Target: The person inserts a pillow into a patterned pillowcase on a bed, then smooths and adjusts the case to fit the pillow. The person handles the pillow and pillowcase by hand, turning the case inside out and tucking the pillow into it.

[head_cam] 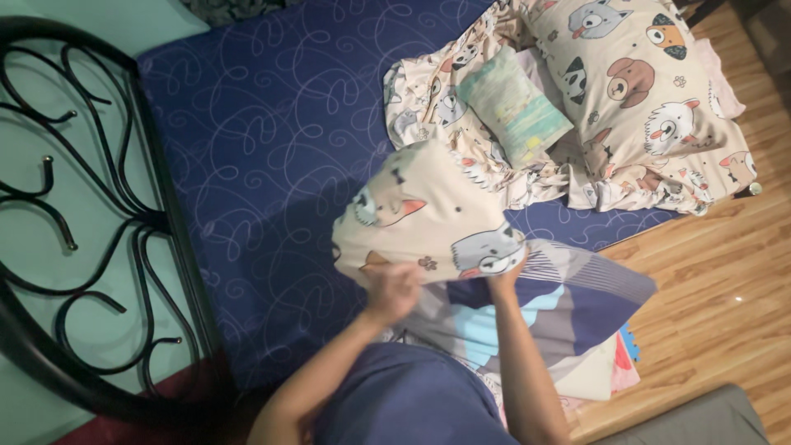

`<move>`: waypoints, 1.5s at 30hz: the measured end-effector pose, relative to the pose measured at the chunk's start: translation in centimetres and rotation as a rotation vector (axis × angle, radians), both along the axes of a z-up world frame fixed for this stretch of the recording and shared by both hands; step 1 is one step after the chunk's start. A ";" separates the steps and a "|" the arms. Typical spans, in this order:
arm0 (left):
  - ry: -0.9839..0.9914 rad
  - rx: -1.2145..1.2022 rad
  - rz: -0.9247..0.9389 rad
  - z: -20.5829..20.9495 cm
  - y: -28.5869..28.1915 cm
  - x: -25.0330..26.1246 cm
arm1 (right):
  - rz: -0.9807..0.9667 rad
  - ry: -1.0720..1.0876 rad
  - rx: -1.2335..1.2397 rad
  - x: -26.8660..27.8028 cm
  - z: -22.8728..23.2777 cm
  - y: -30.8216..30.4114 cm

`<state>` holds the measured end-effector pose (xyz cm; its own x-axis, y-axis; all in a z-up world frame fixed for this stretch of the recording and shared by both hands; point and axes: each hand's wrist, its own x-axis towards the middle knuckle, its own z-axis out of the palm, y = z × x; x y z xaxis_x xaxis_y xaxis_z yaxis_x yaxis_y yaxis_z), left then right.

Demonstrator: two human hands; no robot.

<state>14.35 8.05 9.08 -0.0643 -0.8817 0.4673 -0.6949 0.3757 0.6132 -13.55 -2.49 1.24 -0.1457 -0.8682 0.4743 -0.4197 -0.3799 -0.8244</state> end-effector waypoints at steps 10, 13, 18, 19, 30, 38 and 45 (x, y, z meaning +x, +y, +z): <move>0.974 0.311 0.584 -11.2 -2.0 3.6 | -0.059 -0.189 0.532 -3.5 1.4 -6.1; 1.150 0.274 0.484 -11.7 -4.0 2.7 | 0.001 -0.281 0.554 -4.5 1.8 -7.5; 0.696 0.196 0.380 -9.5 -6.6 -1.3 | 0.184 0.286 0.408 -1.0 0.4 -2.7; 0.561 0.134 0.294 -8.7 -7.4 -2.9 | 0.274 0.335 0.431 1.1 0.0 0.0; 0.015 0.022 0.075 0.1 -9.9 -6.6 | 0.126 0.870 0.156 6.2 0.1 4.3; -0.281 -0.138 0.054 1.4 -10.1 -7.5 | 0.165 0.918 0.288 6.0 1.6 -0.9; -0.205 -0.126 -0.070 6.3 -9.3 -10.0 | 0.030 0.738 0.396 1.6 -1.7 -4.1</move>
<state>4.34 -1.29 15.40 -0.2284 -0.8072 0.5443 -0.7696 0.4921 0.4069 -11.91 -6.62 -0.46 0.1086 -0.9892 0.0982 -0.8980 -0.1400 -0.4172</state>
